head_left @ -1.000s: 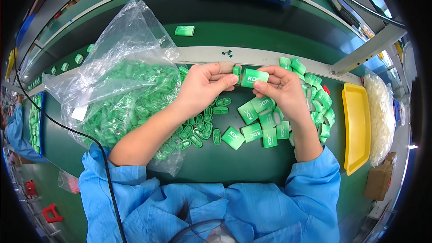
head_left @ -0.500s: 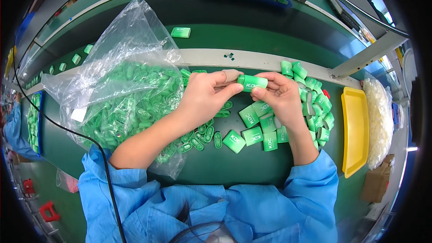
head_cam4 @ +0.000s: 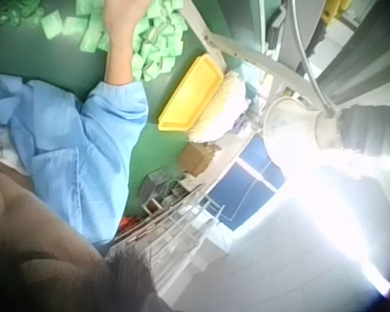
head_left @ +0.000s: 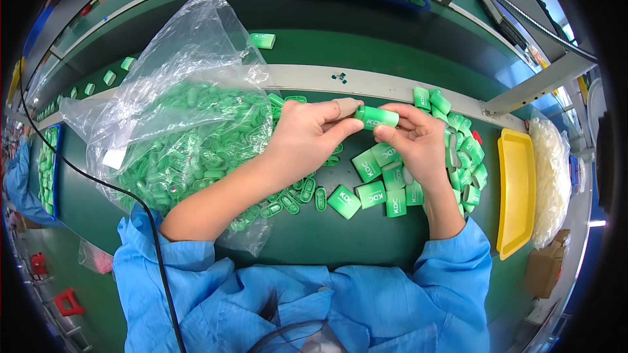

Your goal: The person repeatedly picks up small green plastic components from a pile on a green workbench and inserts them into larger green rectangular plastic blocks. The person handles the items one at a time, snapping the small pieces into the blocks and placing the assembled units on the table.

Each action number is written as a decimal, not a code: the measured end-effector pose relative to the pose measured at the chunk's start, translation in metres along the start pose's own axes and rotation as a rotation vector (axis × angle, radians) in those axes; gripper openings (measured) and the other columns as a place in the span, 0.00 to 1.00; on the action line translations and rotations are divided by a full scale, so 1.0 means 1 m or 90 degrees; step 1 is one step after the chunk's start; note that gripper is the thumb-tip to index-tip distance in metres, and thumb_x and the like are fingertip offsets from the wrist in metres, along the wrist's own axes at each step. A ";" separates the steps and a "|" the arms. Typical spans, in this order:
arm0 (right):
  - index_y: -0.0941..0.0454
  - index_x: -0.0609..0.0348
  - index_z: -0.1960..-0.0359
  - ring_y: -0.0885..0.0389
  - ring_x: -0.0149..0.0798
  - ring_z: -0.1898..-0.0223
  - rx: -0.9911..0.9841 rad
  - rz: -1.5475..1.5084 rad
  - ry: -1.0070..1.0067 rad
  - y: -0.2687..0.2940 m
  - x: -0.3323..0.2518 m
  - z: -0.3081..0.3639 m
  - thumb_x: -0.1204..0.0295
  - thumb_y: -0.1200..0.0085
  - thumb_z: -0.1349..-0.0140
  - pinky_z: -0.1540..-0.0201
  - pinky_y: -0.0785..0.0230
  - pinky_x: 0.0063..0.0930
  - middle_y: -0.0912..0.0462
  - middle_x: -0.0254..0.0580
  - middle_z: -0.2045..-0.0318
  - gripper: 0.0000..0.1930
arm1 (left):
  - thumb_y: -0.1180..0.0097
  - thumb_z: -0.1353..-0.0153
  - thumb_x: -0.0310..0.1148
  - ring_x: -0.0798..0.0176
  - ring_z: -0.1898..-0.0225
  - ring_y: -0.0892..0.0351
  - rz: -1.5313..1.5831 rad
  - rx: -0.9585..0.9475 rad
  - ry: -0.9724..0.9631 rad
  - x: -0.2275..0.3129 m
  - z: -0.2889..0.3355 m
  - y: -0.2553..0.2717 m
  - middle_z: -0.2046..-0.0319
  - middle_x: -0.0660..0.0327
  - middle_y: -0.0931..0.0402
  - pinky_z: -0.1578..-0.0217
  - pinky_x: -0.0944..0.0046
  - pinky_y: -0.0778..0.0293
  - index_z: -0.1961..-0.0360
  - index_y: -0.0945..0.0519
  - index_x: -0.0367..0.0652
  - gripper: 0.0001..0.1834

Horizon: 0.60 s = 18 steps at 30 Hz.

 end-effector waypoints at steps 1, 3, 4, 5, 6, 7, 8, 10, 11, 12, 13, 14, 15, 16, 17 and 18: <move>0.25 0.71 0.55 0.18 0.31 0.62 0.003 0.004 -0.006 0.001 0.001 0.001 0.82 0.40 0.45 0.57 0.24 0.22 0.18 0.44 0.63 0.15 | 0.39 0.44 0.27 0.70 0.71 0.21 -0.002 0.017 -0.032 0.000 0.001 -0.001 0.71 0.53 0.18 0.68 0.70 0.24 0.56 0.20 0.33 0.15; 0.25 0.71 0.56 0.18 0.32 0.61 0.010 0.023 0.009 0.000 -0.001 0.003 0.82 0.40 0.46 0.56 0.24 0.22 0.18 0.45 0.62 0.15 | 0.40 0.44 0.29 0.65 0.84 0.25 -0.009 0.050 -0.099 0.001 0.004 -0.004 0.79 0.50 0.22 0.79 0.66 0.29 0.57 0.20 0.34 0.14; 0.24 0.71 0.56 0.18 0.32 0.61 0.015 0.033 0.016 0.000 -0.003 0.004 0.82 0.40 0.46 0.56 0.24 0.22 0.18 0.45 0.62 0.14 | 0.40 0.44 0.28 0.65 0.82 0.23 -0.056 0.065 -0.131 0.005 0.005 -0.004 0.78 0.51 0.21 0.78 0.67 0.28 0.56 0.20 0.34 0.14; 0.24 0.71 0.57 0.18 0.32 0.62 0.022 0.052 0.036 -0.001 -0.001 0.005 0.82 0.40 0.46 0.57 0.23 0.22 0.17 0.45 0.64 0.14 | 0.40 0.44 0.27 0.65 0.80 0.22 -0.103 0.078 -0.156 0.008 0.009 -0.005 0.77 0.52 0.20 0.77 0.68 0.27 0.56 0.20 0.34 0.15; 0.24 0.70 0.57 0.17 0.31 0.62 0.033 0.104 0.059 -0.004 -0.004 0.006 0.81 0.40 0.46 0.58 0.23 0.21 0.17 0.45 0.64 0.14 | 0.39 0.44 0.26 0.65 0.78 0.20 -0.151 0.090 -0.181 0.010 0.012 -0.006 0.76 0.53 0.19 0.76 0.68 0.26 0.55 0.20 0.34 0.15; 0.24 0.70 0.57 0.17 0.31 0.63 0.044 0.156 0.082 -0.008 -0.008 0.007 0.81 0.40 0.46 0.59 0.23 0.21 0.17 0.45 0.65 0.14 | 0.41 0.44 0.26 0.60 0.82 0.23 -0.160 0.115 -0.224 0.010 0.015 -0.008 0.79 0.52 0.22 0.78 0.65 0.28 0.53 0.22 0.34 0.16; 0.23 0.70 0.57 0.17 0.31 0.63 0.057 0.209 0.101 -0.012 -0.011 0.009 0.81 0.40 0.46 0.60 0.23 0.21 0.17 0.46 0.66 0.14 | 0.42 0.43 0.25 0.59 0.81 0.22 -0.177 0.119 -0.219 0.009 0.016 -0.010 0.78 0.52 0.22 0.78 0.65 0.28 0.52 0.23 0.33 0.17; 0.23 0.70 0.58 0.17 0.30 0.64 0.085 0.305 0.186 -0.020 -0.016 0.014 0.81 0.40 0.46 0.62 0.23 0.21 0.17 0.46 0.67 0.13 | 0.43 0.43 0.25 0.59 0.80 0.22 -0.212 0.127 -0.210 0.008 0.020 -0.012 0.77 0.52 0.21 0.78 0.65 0.27 0.50 0.25 0.32 0.19; 0.23 0.70 0.58 0.17 0.30 0.65 0.100 0.354 0.237 -0.022 -0.021 0.014 0.81 0.40 0.46 0.63 0.23 0.20 0.16 0.46 0.68 0.13 | 0.44 0.42 0.24 0.57 0.78 0.21 -0.199 0.115 -0.203 0.010 0.019 -0.012 0.74 0.51 0.21 0.76 0.64 0.26 0.48 0.27 0.32 0.19; 0.23 0.70 0.58 0.17 0.30 0.65 0.103 0.271 0.179 -0.018 -0.018 0.012 0.81 0.40 0.45 0.63 0.23 0.20 0.17 0.45 0.67 0.13 | 0.46 0.41 0.24 0.56 0.76 0.20 -0.186 0.102 -0.196 0.012 0.019 -0.012 0.71 0.50 0.20 0.74 0.63 0.26 0.46 0.29 0.31 0.20; 0.24 0.70 0.58 0.17 0.29 0.66 0.104 0.188 0.121 -0.015 -0.013 0.010 0.81 0.40 0.45 0.63 0.23 0.20 0.17 0.45 0.67 0.13 | 0.47 0.40 0.24 0.54 0.73 0.19 -0.173 0.090 -0.189 0.013 0.018 -0.012 0.68 0.49 0.20 0.72 0.62 0.25 0.45 0.30 0.31 0.21; 0.24 0.70 0.58 0.17 0.29 0.66 0.105 0.108 0.066 -0.012 -0.009 0.008 0.81 0.41 0.45 0.63 0.23 0.19 0.17 0.45 0.67 0.13 | 0.49 0.39 0.24 0.52 0.70 0.19 -0.153 0.092 -0.202 0.014 0.014 -0.012 0.65 0.48 0.20 0.70 0.61 0.25 0.43 0.32 0.32 0.22; 0.24 0.70 0.57 0.18 0.29 0.67 0.094 0.069 0.053 -0.012 -0.008 0.007 0.81 0.41 0.45 0.63 0.23 0.19 0.17 0.45 0.67 0.13 | 0.50 0.38 0.24 0.50 0.67 0.19 -0.133 0.094 -0.215 0.011 0.010 -0.012 0.61 0.48 0.21 0.67 0.60 0.24 0.42 0.33 0.32 0.22; 0.24 0.70 0.57 0.18 0.29 0.67 0.082 0.030 0.040 -0.014 -0.006 0.006 0.81 0.41 0.44 0.63 0.24 0.19 0.17 0.44 0.67 0.13 | 0.52 0.37 0.24 0.49 0.65 0.19 -0.113 0.096 -0.228 0.011 0.006 -0.011 0.58 0.47 0.21 0.65 0.59 0.24 0.41 0.35 0.33 0.22; 0.24 0.71 0.57 0.18 0.29 0.68 0.071 -0.009 0.018 -0.016 -0.002 0.007 0.81 0.41 0.44 0.64 0.24 0.19 0.17 0.44 0.67 0.13 | 0.56 0.35 0.24 0.45 0.58 0.20 -0.085 0.073 -0.202 0.009 0.010 -0.015 0.53 0.46 0.24 0.58 0.57 0.25 0.39 0.38 0.34 0.23; 0.25 0.70 0.57 0.18 0.29 0.68 0.065 -0.010 0.009 -0.016 0.000 0.007 0.81 0.42 0.44 0.63 0.24 0.19 0.17 0.44 0.66 0.13 | 0.56 0.35 0.24 0.45 0.58 0.20 -0.082 0.061 -0.183 0.007 0.011 -0.016 0.53 0.46 0.24 0.58 0.57 0.25 0.39 0.38 0.34 0.23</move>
Point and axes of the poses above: each hand's wrist, its own z-axis away from the middle knuckle, its own y-axis out of the back of the hand, x = y × z, the point moved 4 cm from there along -z, towards the middle knuckle
